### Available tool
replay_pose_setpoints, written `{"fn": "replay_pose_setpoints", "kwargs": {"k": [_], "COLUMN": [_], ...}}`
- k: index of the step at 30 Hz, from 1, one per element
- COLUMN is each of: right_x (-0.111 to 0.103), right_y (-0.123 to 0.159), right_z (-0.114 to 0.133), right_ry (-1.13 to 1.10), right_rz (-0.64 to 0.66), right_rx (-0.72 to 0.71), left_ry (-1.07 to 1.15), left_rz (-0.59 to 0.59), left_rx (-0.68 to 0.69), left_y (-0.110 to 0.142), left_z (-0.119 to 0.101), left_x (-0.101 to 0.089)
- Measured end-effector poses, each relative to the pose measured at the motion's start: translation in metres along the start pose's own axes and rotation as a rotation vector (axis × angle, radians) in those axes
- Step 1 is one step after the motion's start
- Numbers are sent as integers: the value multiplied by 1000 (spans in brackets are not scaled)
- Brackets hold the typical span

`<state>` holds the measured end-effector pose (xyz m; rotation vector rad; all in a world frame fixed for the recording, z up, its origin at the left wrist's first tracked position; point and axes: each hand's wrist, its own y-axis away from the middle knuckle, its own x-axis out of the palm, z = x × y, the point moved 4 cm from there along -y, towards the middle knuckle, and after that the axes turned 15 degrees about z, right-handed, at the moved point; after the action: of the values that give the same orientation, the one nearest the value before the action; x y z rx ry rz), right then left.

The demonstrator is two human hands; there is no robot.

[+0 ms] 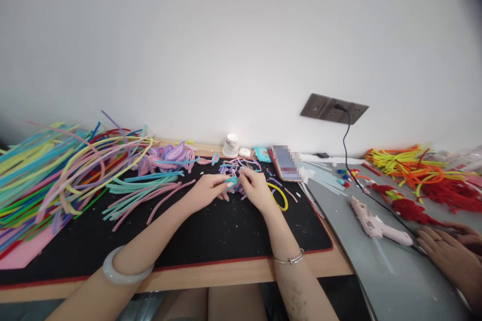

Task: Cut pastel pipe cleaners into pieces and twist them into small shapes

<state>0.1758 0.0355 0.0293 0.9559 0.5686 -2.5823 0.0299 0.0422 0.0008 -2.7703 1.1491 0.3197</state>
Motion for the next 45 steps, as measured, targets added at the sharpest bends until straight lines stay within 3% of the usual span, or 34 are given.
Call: {"fn": "replay_pose_setpoints", "kwargs": {"k": [9, 20, 33, 38, 41, 45], "right_x": [8, 15, 24, 27, 28, 29], "right_y": [-1, -3, -4, -4, -4, -4], "right_z": [3, 0, -5, -10, -10, -5], "right_ry": [11, -87, -190, -340, -447, -560], "right_rz": [13, 42, 93, 85, 109, 134], "right_rx": [5, 51, 79, 102, 105, 98], "left_ry": [-143, -311, -593, -474, -260, 36], "left_rz": [-84, -14, -171, -118, -31, -32], "left_rx": [-11, 19, 62, 47, 22, 24], "left_y": [1, 4, 2, 4, 4, 0], "left_z": [4, -8, -1, -4, -2, 6], "left_x": [0, 12, 10, 11, 13, 13]}}
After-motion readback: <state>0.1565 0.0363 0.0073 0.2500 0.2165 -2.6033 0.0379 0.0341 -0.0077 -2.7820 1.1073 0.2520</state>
